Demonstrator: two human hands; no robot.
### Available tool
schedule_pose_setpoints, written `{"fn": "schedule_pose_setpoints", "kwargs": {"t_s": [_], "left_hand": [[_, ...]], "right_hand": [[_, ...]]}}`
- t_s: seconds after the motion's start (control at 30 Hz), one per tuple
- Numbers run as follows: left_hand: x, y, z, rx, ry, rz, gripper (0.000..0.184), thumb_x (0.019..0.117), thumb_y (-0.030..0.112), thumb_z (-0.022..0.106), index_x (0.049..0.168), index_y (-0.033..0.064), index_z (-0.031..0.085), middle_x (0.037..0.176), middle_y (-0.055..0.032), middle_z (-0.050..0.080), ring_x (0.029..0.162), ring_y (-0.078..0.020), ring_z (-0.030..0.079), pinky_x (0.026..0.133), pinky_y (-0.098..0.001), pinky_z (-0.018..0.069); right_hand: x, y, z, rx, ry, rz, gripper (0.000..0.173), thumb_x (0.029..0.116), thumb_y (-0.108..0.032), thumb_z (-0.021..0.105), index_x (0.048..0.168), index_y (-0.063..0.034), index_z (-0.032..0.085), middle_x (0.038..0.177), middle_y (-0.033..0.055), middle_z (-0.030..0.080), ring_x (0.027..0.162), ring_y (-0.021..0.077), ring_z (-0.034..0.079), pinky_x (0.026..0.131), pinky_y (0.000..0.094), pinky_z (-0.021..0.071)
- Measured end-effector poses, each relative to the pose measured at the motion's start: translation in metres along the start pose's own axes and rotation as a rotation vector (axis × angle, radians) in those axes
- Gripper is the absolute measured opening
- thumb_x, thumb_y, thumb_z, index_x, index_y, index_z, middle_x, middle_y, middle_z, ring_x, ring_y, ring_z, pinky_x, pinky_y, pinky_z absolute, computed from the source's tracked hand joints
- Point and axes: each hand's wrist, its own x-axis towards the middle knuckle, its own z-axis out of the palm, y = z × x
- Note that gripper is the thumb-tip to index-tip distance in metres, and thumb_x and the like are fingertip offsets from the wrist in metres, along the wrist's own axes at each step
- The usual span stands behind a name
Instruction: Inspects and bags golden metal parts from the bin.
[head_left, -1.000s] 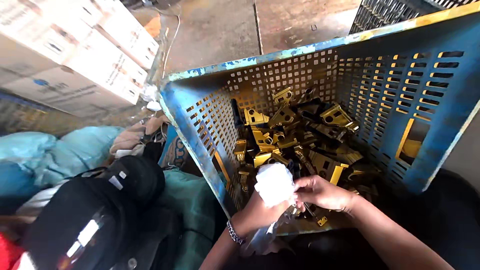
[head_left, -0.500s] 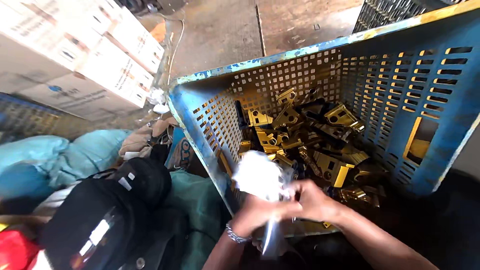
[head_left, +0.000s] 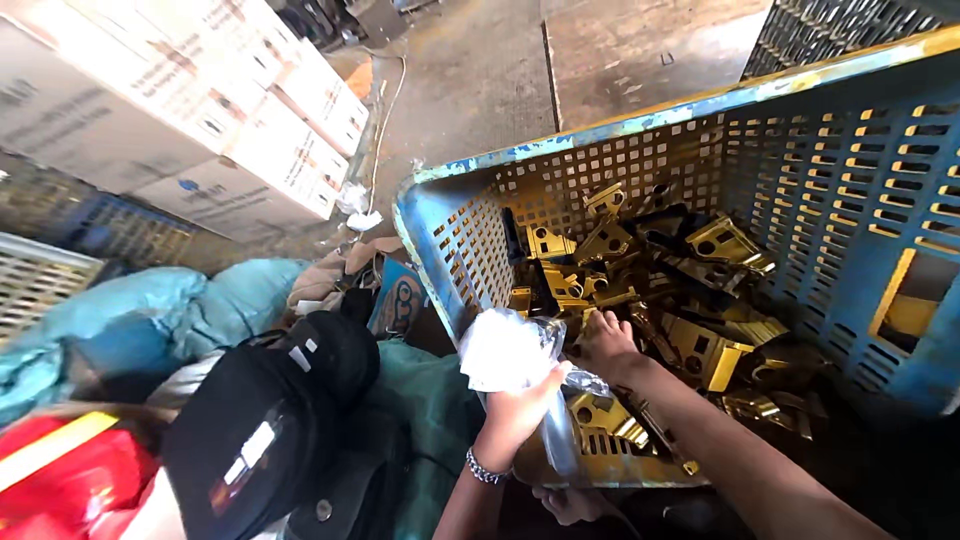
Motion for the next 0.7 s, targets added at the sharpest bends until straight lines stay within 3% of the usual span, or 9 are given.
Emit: {"fn": "schedule_pose_setpoints", "kwargs": {"t_s": [0.07, 0.13, 0.17, 0.23, 0.3, 0.37, 0.53, 0.63, 0.7], "left_hand": [[0.001, -0.004, 0.001, -0.012, -0.003, -0.033, 0.054, 0.0707, -0.001, 0.085, 0.116, -0.0113, 0.058, 0.099, -0.0047, 0.070, 0.092, -0.0016, 0.068, 0.086, -0.0196, 0.0573], [0.001, -0.010, 0.004, -0.013, -0.011, -0.052, 0.058, 0.0703, 0.000, 0.087, 0.118, -0.0127, 0.057, 0.102, -0.0075, 0.070, 0.095, -0.0036, 0.068, 0.088, -0.0206, 0.0573], [0.002, -0.010, 0.007, -0.017, -0.025, -0.057, 0.060, 0.0701, 0.002, 0.088, 0.119, -0.0135, 0.057, 0.104, -0.0088, 0.070, 0.096, -0.0043, 0.068, 0.089, -0.0208, 0.0570], [0.002, -0.008, 0.014, -0.071, -0.056, -0.085, 0.063, 0.0690, 0.003, 0.089, 0.120, -0.0128, 0.055, 0.105, -0.0081, 0.070, 0.097, -0.0046, 0.068, 0.090, -0.0209, 0.0570], [0.001, 0.002, 0.023, -0.200, -0.086, -0.174, 0.061, 0.0672, -0.002, 0.088, 0.119, -0.0091, 0.057, 0.101, -0.0057, 0.071, 0.094, -0.0062, 0.069, 0.087, -0.0237, 0.0591], [0.003, 0.017, 0.025, -0.323, -0.127, -0.290, 0.053, 0.0710, -0.009, 0.084, 0.116, -0.0060, 0.057, 0.095, -0.0052, 0.071, 0.089, -0.0081, 0.070, 0.084, -0.0256, 0.0598], [0.004, 0.015, 0.015, -0.243, -0.141, -0.224, 0.042, 0.0701, -0.007, 0.079, 0.107, -0.0036, 0.060, 0.087, -0.0012, 0.066, 0.082, -0.0058, 0.065, 0.078, -0.0224, 0.0569], [-0.003, 0.013, 0.018, -0.097, -0.166, -0.056, 0.037, 0.0710, -0.002, 0.081, 0.104, -0.0048, 0.063, 0.088, 0.0014, 0.069, 0.084, -0.0006, 0.066, 0.080, -0.0187, 0.0566], [-0.007, 0.012, 0.021, -0.037, -0.186, 0.102, 0.028, 0.0749, -0.001, 0.077, 0.100, -0.0058, 0.065, 0.089, 0.0007, 0.071, 0.085, 0.0014, 0.066, 0.082, -0.0170, 0.0562]], "right_hand": [[-0.030, 0.029, -0.006, 0.398, 0.151, -0.070, 0.028, 0.0941, -0.018, 0.068, 0.110, 0.0044, 0.073, 0.147, 0.0279, 0.046, 0.143, 0.0432, 0.035, 0.114, 0.0640, 0.0277], [-0.067, 0.052, -0.016, 0.886, 0.274, -0.128, 0.029, 0.0945, -0.017, 0.066, 0.116, 0.0019, 0.064, 0.131, 0.0134, 0.058, 0.122, 0.0203, 0.056, 0.101, 0.0375, 0.0492], [-0.082, 0.060, -0.022, 1.065, 0.280, -0.212, 0.042, 0.0910, -0.023, 0.069, 0.125, -0.0043, 0.055, 0.120, 0.0040, 0.063, 0.108, 0.0134, 0.064, 0.091, 0.0327, 0.0572], [-0.104, 0.066, -0.030, 1.268, 0.130, -0.454, 0.071, 0.0839, -0.027, 0.081, 0.139, -0.0139, 0.039, 0.113, 0.0019, 0.070, 0.097, 0.0202, 0.073, 0.082, 0.0391, 0.0643], [-0.116, 0.055, -0.033, 1.300, -0.113, -0.606, 0.066, 0.0859, -0.016, 0.079, 0.137, -0.0235, 0.038, 0.107, 0.0004, 0.075, 0.086, 0.0201, 0.075, 0.074, 0.0359, 0.0650], [-0.118, 0.040, -0.032, 1.302, -0.205, -0.554, 0.059, 0.0848, -0.004, 0.074, 0.129, -0.0206, 0.039, 0.098, 0.0003, 0.074, 0.074, 0.0177, 0.075, 0.066, 0.0327, 0.0648], [-0.122, 0.056, -0.035, 1.294, 0.296, -0.347, 0.060, 0.0802, -0.002, 0.070, 0.130, -0.0097, 0.039, 0.096, 0.0070, 0.071, 0.068, 0.0193, 0.071, 0.060, 0.0331, 0.0620], [-0.135, 0.049, -0.034, 1.242, 0.143, -0.401, 0.061, 0.0790, 0.000, 0.073, 0.130, -0.0147, 0.042, 0.109, 0.0001, 0.072, 0.077, 0.0175, 0.073, 0.066, 0.0345, 0.0648], [-0.132, 0.035, -0.034, 1.133, 0.093, -0.369, 0.059, 0.0781, 0.000, 0.074, 0.126, -0.0128, 0.042, 0.100, -0.0036, 0.068, 0.076, 0.0124, 0.072, 0.067, 0.0313, 0.0648]]}}
